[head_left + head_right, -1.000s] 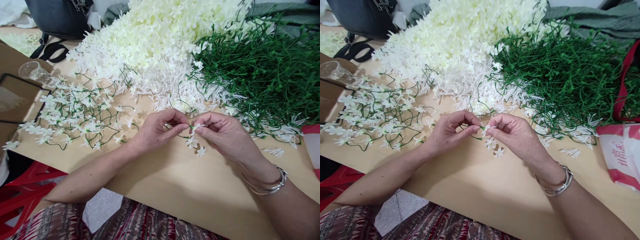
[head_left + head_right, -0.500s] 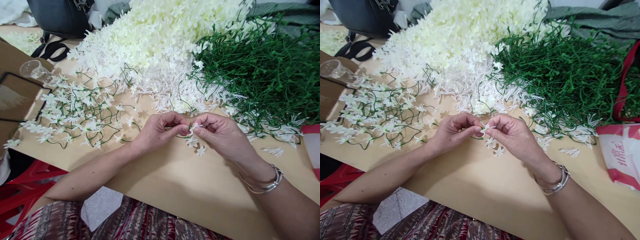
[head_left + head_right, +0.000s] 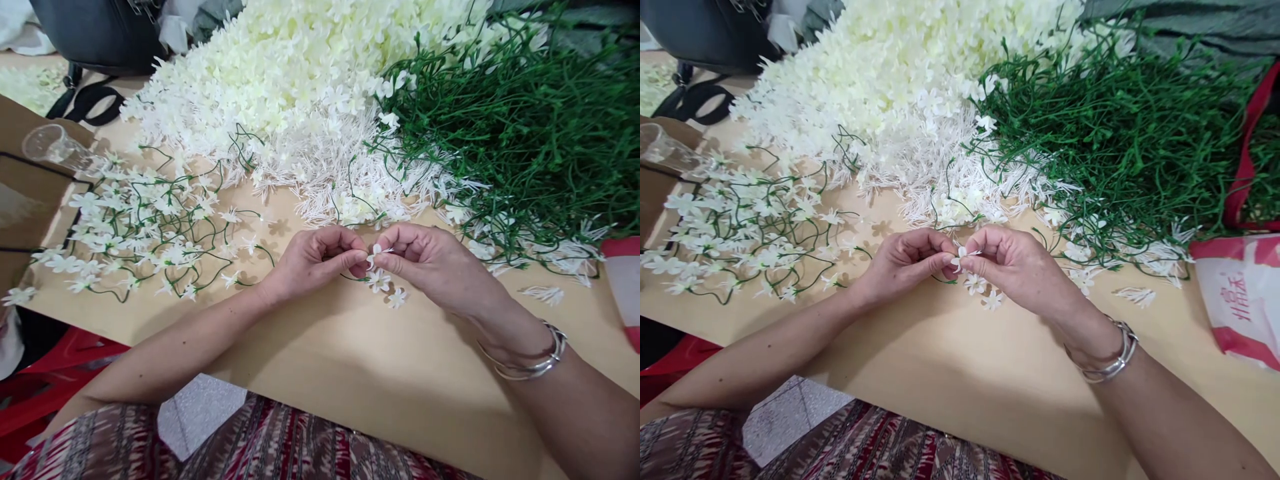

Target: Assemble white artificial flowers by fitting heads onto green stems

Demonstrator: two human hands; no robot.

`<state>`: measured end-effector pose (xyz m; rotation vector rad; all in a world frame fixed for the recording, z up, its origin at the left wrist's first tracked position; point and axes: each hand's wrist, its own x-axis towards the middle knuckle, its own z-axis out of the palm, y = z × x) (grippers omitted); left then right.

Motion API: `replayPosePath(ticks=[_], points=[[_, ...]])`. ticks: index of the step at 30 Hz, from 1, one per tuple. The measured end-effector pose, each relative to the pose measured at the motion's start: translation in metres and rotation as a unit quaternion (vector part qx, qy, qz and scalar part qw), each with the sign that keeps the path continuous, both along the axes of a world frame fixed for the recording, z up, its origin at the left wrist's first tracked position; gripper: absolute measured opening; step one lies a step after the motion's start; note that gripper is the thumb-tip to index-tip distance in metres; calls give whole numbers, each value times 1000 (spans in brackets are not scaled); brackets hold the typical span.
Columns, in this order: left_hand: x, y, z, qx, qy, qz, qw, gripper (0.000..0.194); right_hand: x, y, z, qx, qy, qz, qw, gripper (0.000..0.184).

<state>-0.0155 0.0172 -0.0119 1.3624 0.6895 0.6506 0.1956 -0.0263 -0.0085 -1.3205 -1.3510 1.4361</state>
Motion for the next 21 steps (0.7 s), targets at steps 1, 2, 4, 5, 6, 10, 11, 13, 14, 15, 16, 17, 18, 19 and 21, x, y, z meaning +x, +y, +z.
replayPosePath(ticks=[1,2,4,5,6,10,11,13,14,15,16,17,18,19,21], points=[[0,0,0,-6,0,1,1000,42,0,0,0,2,2,0,1000,27],[0,0,1,-9,0,2,1000,43,-1,-1,-1,4,6,-2,1000,27],[0,0,1,-14,0,2,1000,44,-2,-2,-1,7,14,-7,1000,26],[1,0,1,-15,0,1,1000,45,-2,-2,-1,8,16,-10,1000,25],[1,0,1,-16,-1,-1,1000,45,-3,-3,-1,7,17,-12,1000,25],[0,1,0,-18,0,-3,1000,47,-4,-3,-1,6,16,-14,1000,25],[1,1,1,-19,1,-4,1000,47,-4,-3,-1,4,17,-14,1000,24],[1,1,1,-23,0,-6,1000,47,-4,-2,0,0,20,-15,1000,22],[2,2,1,-26,-3,-8,1000,46,-3,-1,0,-1,23,-15,1000,22],[2,2,2,-29,-8,-10,1000,45,-3,0,0,-2,29,-12,999,23],[3,1,2,-32,-15,-9,999,44,-2,2,1,-3,40,-6,999,24],[4,1,1,-34,-21,-6,999,44,0,3,1,-5,55,1,998,25],[5,1,1,-36,-27,-3,999,44,1,5,1,-7,72,6,997,27],[6,1,1,-35,-34,3,999,44,3,6,1,-8,90,7,996,29],[8,0,-1,-25,-46,17,998,44,6,8,2,-13,123,-1,992,34]])
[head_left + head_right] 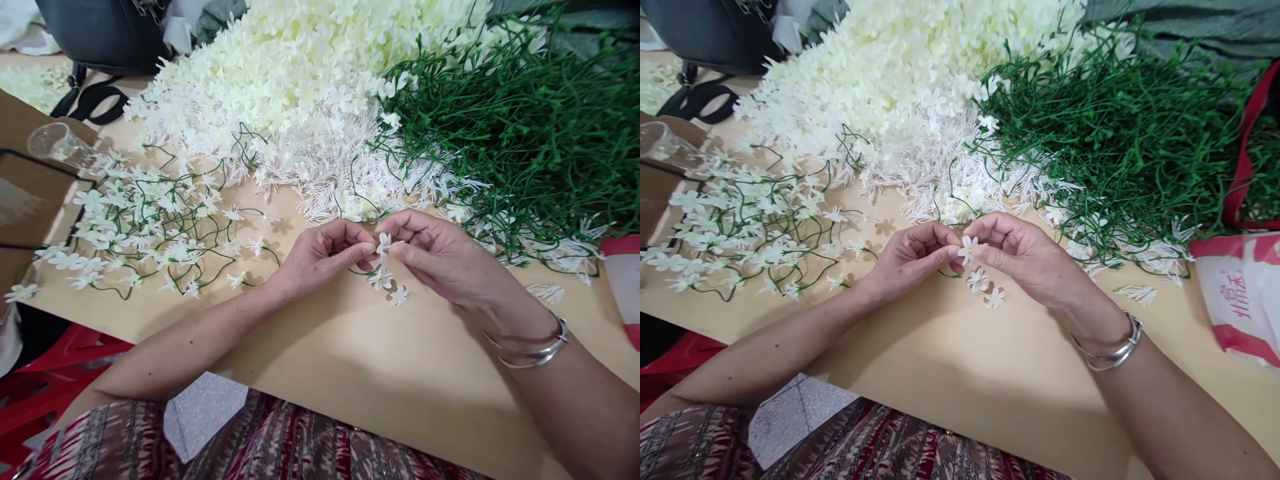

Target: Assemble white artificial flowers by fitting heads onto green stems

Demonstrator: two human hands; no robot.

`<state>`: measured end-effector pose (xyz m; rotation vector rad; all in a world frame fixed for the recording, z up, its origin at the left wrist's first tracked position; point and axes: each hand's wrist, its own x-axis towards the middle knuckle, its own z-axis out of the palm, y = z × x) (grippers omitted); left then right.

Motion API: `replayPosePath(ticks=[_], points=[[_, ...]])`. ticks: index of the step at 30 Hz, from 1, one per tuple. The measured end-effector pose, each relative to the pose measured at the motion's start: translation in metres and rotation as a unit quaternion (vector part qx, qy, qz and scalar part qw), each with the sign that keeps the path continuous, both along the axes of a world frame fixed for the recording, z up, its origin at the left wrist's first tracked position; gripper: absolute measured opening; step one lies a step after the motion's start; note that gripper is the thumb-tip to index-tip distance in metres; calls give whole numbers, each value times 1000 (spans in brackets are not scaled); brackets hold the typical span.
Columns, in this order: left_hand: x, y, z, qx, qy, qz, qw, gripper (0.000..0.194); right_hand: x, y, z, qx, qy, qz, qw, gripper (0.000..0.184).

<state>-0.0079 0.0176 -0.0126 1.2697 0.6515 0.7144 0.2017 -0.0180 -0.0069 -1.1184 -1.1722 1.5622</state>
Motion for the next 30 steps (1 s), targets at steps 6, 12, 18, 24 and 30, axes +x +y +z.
replayPosePath(ticks=[6,12,18,24,30], points=[[-1,0,-3,26,-9,13,1000,37,0,-1,1,-14,44,-6,999,39],[-1,-3,-4,23,8,7,1000,36,-6,-6,-8,17,-7,-28,999,22],[-2,-3,-8,20,17,11,1000,40,-13,-8,-14,99,-49,-77,991,16],[-4,-2,-10,15,21,11,1000,44,-18,-10,-19,147,-58,-92,983,12],[-3,2,-3,16,7,-8,1000,41,-10,-6,-6,125,-84,-63,987,11]])
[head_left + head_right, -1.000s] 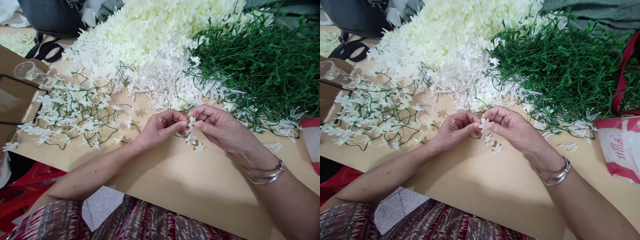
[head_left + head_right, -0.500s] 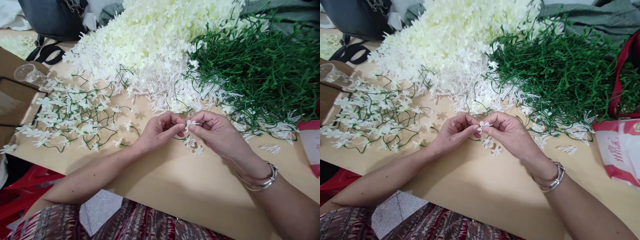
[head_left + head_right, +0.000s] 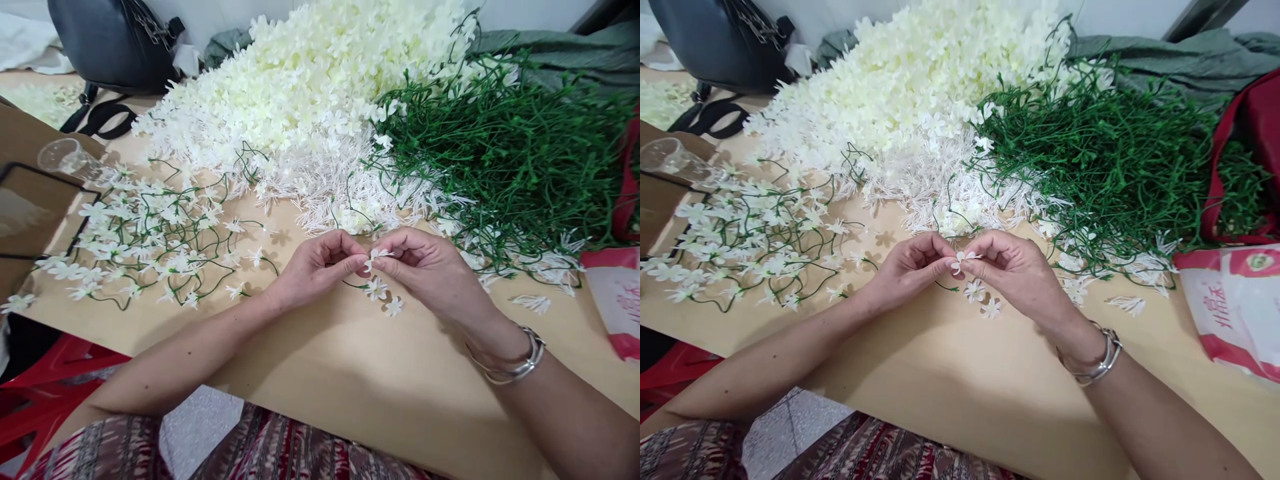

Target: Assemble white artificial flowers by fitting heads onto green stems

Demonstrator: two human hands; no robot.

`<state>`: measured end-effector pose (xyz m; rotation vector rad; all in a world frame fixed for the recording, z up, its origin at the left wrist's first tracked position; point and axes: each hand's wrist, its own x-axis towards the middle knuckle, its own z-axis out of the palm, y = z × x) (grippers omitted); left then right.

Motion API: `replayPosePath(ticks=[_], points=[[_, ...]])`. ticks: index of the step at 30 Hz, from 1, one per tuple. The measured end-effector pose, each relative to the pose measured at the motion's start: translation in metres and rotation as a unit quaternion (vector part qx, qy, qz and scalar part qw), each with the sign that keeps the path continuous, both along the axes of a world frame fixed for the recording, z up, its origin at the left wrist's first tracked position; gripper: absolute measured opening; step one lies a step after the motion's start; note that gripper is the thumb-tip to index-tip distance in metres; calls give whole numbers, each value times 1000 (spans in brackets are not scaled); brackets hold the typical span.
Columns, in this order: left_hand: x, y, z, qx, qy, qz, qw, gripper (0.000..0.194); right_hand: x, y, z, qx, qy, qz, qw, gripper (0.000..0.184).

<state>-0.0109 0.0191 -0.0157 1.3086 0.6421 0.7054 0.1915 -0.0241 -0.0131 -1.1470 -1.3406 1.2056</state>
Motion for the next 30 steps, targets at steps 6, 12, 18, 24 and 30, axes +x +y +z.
replayPosePath(ticks=[6,12,18,24,30], points=[[-11,3,21,74,92,-108,987,16,35,7,20,122,-190,-189,956,4],[-16,5,28,316,239,-195,897,13,63,21,-10,259,-488,-108,827,17],[-19,9,28,342,242,-185,889,27,62,24,-18,276,-524,-106,799,20],[-10,4,11,365,216,-80,902,16,52,20,-15,277,-405,-179,853,15],[-1,0,-8,414,202,-153,874,26,44,16,-13,254,-373,-178,874,15]])
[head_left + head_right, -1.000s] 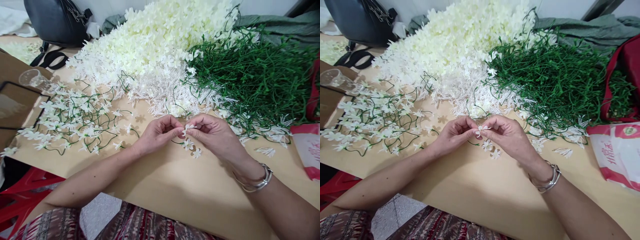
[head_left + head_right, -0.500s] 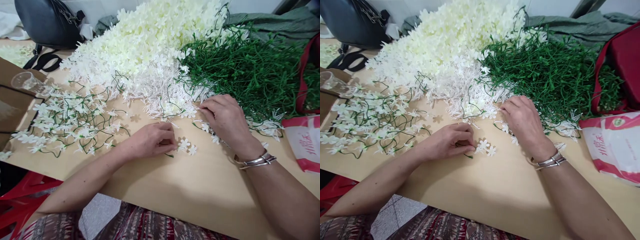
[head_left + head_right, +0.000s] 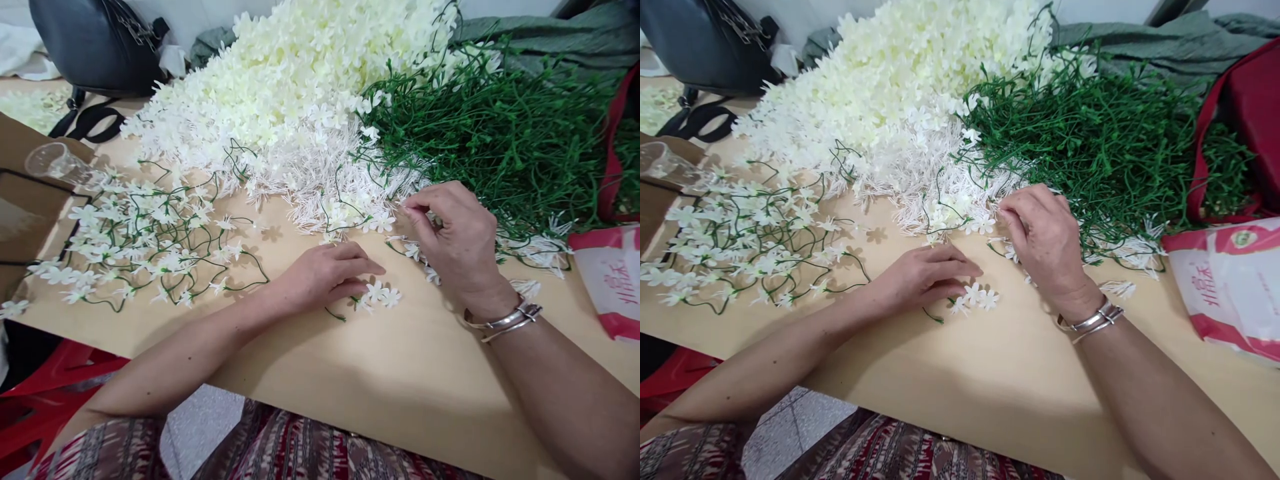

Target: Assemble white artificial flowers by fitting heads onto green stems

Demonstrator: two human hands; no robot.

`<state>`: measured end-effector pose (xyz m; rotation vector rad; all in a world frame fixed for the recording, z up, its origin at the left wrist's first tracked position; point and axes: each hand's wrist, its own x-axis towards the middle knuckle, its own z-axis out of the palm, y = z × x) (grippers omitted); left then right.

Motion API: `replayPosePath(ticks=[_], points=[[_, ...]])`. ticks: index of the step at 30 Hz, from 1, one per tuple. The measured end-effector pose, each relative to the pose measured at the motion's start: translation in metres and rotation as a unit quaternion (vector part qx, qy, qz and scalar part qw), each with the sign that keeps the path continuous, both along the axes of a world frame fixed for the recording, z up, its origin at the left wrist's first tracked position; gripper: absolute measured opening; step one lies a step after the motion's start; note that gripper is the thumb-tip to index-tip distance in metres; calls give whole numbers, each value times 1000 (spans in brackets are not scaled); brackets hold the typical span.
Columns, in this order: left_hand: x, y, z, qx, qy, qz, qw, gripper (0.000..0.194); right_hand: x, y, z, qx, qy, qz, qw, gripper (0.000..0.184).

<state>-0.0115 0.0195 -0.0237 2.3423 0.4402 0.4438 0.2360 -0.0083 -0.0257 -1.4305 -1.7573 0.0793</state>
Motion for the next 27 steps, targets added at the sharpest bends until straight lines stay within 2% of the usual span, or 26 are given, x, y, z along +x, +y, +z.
replayPosePath(ticks=[6,11,15,19,24,27], points=[[4,-6,-1,76,12,-7,997,27,-6,-3,4,4,38,5,999,18],[7,-7,2,119,10,-67,991,38,-7,-2,5,-27,84,-12,996,15],[8,-6,3,151,-7,-96,984,33,-8,0,4,-21,114,-31,993,7],[5,-4,2,150,3,-48,987,28,-9,-1,5,-6,123,-34,992,9],[3,-2,1,113,-29,111,987,22,-11,-4,11,10,125,-38,991,11],[6,-3,1,78,-79,119,987,22,-15,-6,13,8,141,-26,990,11]])
